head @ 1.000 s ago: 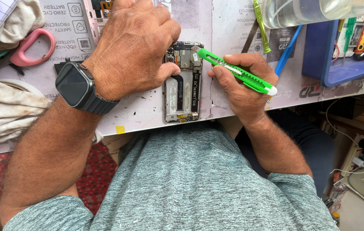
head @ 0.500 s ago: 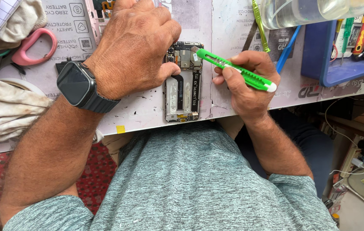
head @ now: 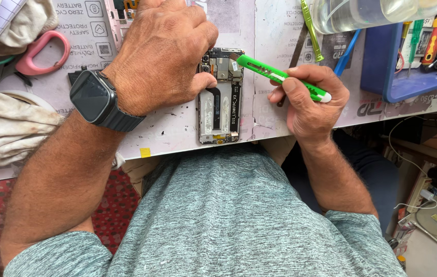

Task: The person holds a disassembled smartphone and uses a green screwdriver and a green utility knife to adjust internal components and pry at the battery area. The device remains open throughout the clip.

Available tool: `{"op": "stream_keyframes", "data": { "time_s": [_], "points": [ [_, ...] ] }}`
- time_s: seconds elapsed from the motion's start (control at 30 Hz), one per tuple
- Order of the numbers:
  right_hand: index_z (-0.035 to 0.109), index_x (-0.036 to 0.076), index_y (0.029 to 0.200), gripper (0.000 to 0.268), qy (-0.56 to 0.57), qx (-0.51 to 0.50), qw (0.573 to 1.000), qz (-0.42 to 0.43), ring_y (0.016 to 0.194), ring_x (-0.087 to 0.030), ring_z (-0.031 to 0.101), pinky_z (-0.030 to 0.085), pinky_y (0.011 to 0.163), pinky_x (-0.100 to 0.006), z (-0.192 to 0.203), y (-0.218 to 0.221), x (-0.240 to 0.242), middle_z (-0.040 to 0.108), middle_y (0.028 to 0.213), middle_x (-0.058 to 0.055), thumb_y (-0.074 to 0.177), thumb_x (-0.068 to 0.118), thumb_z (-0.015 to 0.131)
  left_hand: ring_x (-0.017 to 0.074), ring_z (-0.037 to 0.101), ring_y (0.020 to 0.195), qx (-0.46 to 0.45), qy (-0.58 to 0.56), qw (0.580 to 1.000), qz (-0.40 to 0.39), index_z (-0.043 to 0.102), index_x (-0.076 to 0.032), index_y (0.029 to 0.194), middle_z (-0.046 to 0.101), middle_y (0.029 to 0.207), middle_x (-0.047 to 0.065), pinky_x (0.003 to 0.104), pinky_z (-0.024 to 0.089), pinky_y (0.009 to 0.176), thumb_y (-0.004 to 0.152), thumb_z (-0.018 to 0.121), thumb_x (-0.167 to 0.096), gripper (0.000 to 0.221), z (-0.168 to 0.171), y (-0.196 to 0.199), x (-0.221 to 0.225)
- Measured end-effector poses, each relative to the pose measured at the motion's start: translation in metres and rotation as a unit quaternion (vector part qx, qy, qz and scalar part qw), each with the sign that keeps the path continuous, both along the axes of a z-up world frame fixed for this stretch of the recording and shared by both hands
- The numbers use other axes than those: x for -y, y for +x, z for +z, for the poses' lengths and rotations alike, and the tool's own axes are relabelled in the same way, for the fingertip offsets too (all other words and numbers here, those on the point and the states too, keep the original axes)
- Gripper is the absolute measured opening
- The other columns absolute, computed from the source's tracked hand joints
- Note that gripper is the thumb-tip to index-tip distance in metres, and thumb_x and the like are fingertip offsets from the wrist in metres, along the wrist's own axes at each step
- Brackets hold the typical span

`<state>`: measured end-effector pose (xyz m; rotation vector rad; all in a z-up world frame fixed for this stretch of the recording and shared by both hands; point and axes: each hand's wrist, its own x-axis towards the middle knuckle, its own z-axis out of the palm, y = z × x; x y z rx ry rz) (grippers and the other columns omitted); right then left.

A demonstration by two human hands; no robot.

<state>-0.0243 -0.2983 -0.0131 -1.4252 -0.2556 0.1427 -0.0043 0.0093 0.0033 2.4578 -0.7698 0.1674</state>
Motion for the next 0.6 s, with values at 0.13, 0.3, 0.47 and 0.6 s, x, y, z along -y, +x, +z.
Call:
{"op": "stream_keyframes", "data": {
  "time_s": [0.13,0.3,0.47,0.6],
  "points": [
    [0.069,-0.005,0.115,0.012,-0.077,0.034,0.996,0.016,0.075,-0.020,0.073,0.064,0.065,-0.030,0.005,-0.001,0.003,0.071,0.097,-0.017,0.103,-0.004,0.073,0.0330,0.060,0.106,-0.002,0.004,1.000,-0.001,0.070,-0.004,0.101,0.064,0.102,0.012,0.049,0.043,0.096,0.077,0.093,-0.041,0.050,-0.001,0.000,0.001],
    [0.073,-0.002,0.113,0.020,-0.281,0.176,0.942,0.048,0.081,-0.016,0.067,0.056,0.066,-0.022,0.027,0.010,0.011,0.070,0.102,-0.014,0.096,-0.002,0.085,0.0333,0.061,0.105,-0.002,-0.003,1.000,-0.001,0.070,-0.005,0.098,0.064,0.100,0.011,0.049,0.043,0.095,0.075,0.093,-0.040,0.048,0.000,0.001,0.001],
    [0.075,0.000,0.116,0.025,-0.311,0.176,0.932,0.065,0.086,-0.015,0.071,0.058,0.070,-0.023,0.036,0.016,0.013,0.074,0.102,-0.013,0.096,0.002,0.089,0.0339,0.061,0.104,-0.010,-0.008,1.000,-0.001,0.070,-0.005,0.097,0.065,0.100,0.012,0.049,0.045,0.092,0.074,0.094,-0.040,0.048,0.000,0.001,0.001],
    [0.075,0.000,0.115,0.021,-0.405,0.220,0.885,0.063,0.086,-0.017,0.075,0.060,0.071,-0.025,0.043,0.012,0.006,0.076,0.103,-0.013,0.100,0.004,0.087,0.0340,0.062,0.104,-0.009,-0.014,1.000,0.000,0.070,-0.005,0.095,0.065,0.100,0.012,0.049,0.046,0.091,0.073,0.095,-0.040,0.048,0.000,0.000,0.000]
  ]
}}
